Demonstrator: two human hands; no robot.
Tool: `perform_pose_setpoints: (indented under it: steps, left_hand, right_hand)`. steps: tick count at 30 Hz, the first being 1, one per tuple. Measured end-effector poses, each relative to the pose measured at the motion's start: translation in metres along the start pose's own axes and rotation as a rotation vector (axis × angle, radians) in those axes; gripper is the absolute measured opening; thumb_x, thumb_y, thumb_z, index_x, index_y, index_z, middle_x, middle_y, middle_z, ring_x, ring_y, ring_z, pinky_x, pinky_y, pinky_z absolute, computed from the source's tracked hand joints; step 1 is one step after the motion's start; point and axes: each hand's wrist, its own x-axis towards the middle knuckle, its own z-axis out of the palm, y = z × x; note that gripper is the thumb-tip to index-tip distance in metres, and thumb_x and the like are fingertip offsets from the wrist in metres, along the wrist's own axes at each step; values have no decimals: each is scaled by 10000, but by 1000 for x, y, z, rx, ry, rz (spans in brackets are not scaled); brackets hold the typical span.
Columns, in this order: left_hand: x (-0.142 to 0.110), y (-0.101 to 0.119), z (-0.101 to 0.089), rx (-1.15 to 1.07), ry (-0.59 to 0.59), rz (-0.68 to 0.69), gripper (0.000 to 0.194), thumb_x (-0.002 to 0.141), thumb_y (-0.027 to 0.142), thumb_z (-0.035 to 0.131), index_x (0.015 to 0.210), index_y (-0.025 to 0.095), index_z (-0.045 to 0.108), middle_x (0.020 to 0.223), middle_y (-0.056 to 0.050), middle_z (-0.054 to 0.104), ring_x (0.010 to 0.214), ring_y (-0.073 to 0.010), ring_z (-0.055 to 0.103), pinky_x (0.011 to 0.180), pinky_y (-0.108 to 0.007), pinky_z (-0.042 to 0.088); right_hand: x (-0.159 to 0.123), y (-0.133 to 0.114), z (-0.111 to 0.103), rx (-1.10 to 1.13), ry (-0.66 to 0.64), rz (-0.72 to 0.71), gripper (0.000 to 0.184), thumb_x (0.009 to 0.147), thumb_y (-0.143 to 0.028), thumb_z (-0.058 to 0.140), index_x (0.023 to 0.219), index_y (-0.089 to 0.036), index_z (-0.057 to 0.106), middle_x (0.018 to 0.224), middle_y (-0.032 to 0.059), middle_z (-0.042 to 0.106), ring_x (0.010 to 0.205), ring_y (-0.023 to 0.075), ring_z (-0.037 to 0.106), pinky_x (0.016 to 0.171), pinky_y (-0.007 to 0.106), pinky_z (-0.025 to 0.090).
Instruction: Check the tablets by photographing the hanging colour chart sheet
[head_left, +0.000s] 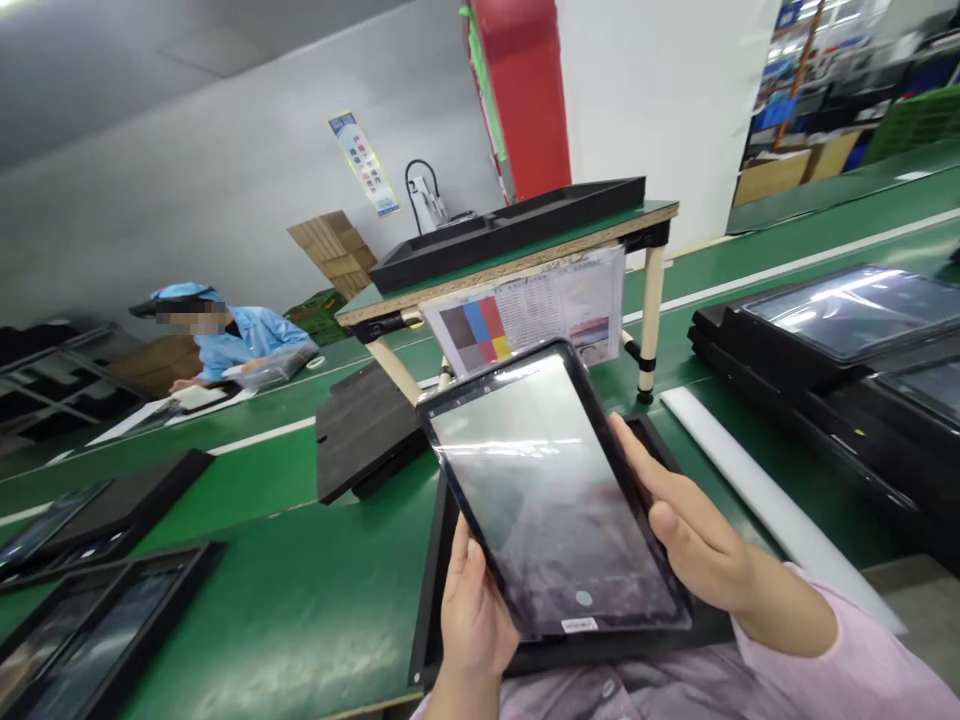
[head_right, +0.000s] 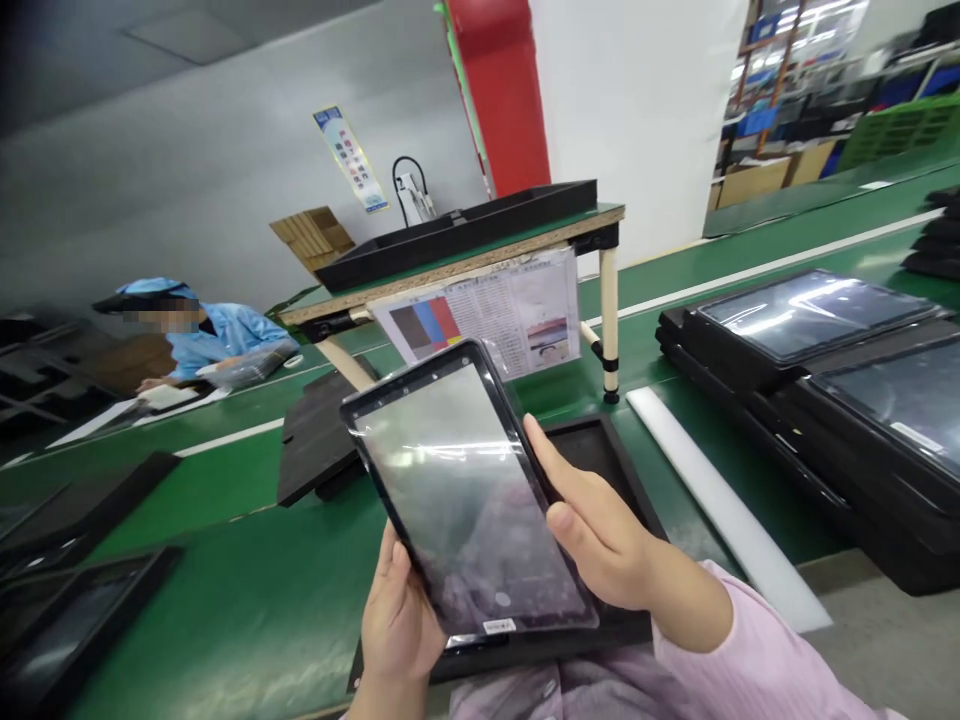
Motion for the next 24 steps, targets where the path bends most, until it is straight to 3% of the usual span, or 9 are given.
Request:
perform_pose_setpoints:
  steps: [3,6,9,12,14,16,18,20,24]
  left_hand:
    - [0,-12,0,-52,-75,-91,416,832,495,711,1242,447,660,1315,28,677,1196,-246,648,983,-391,556]
    - [-2,-18,-2,-140,-145,-195,450,809,449,749,1250,395,673,1334,-20,667,1204,-262,642,1067,-414,485]
    - [-5,-20,-2,-166,-81,-262,421,704,418,844,1113,389,747,1229,-27,725,1112,-250,693,1030,-402,506]
    - [-9,-20,3,-141,38,-295,415,616,409,899,1012,378,779,1151,-26,756,1063,-249,712,997,-405,526]
    - [-13,-20,11,-134,60,-326,445,625,430,893,1047,359,773,1183,-37,744,1111,-260,692,1035,-417,499]
    - [-17,-19,22,-138,44,-383,502,661,458,871,1132,339,745,1246,-54,716,1166,-275,664,1079,-437,464]
    - [-19,-20,35,-144,29,-460,565,678,466,863,1203,326,710,1295,-67,688,1206,-292,639,1105,-467,440]
    - [-19,-24,45,-138,17,-524,591,680,447,867,1229,310,695,1337,-70,661,1264,-297,597,1137,-477,404]
    - [-12,-42,46,-21,-70,-529,597,725,491,817,1250,236,687,1487,-83,523,1452,-286,370,1230,-422,229]
  right_hand:
    - [13,-8,-11,-297,-57,-158,616,1046,-480,348,1587,-210,231,1466,56,491,1382,290,425,1091,374,461]
    - [20,-11,-18,-455,-53,-234,625,1066,-447,287,1605,-204,83,1373,93,575,1237,262,576,984,353,536]
    - [20,-10,-23,-549,-19,-258,621,1069,-437,285,1609,-239,51,1261,85,644,1097,238,654,916,350,567]
    - [14,-7,-28,-616,5,-223,601,1060,-421,336,1601,-327,91,1368,44,584,1194,244,607,928,359,565]
    - [11,-2,-32,-531,-13,-138,595,1044,-484,370,1587,-365,159,1496,4,457,1323,255,503,1021,384,519]
    - [10,6,-34,-277,7,-2,640,1010,-612,361,1576,-339,243,1561,-10,347,1415,261,379,1132,408,420]
    - [10,20,-34,45,93,206,798,950,-752,305,1586,-274,240,1558,38,355,1421,273,363,1142,437,402]
    - [9,38,-35,233,217,445,941,896,-827,261,1600,-209,176,1503,110,435,1361,290,450,1076,465,472]
    - [1,78,-37,109,330,715,961,872,-828,237,1581,-181,240,1434,167,505,1289,302,530,1054,492,479]
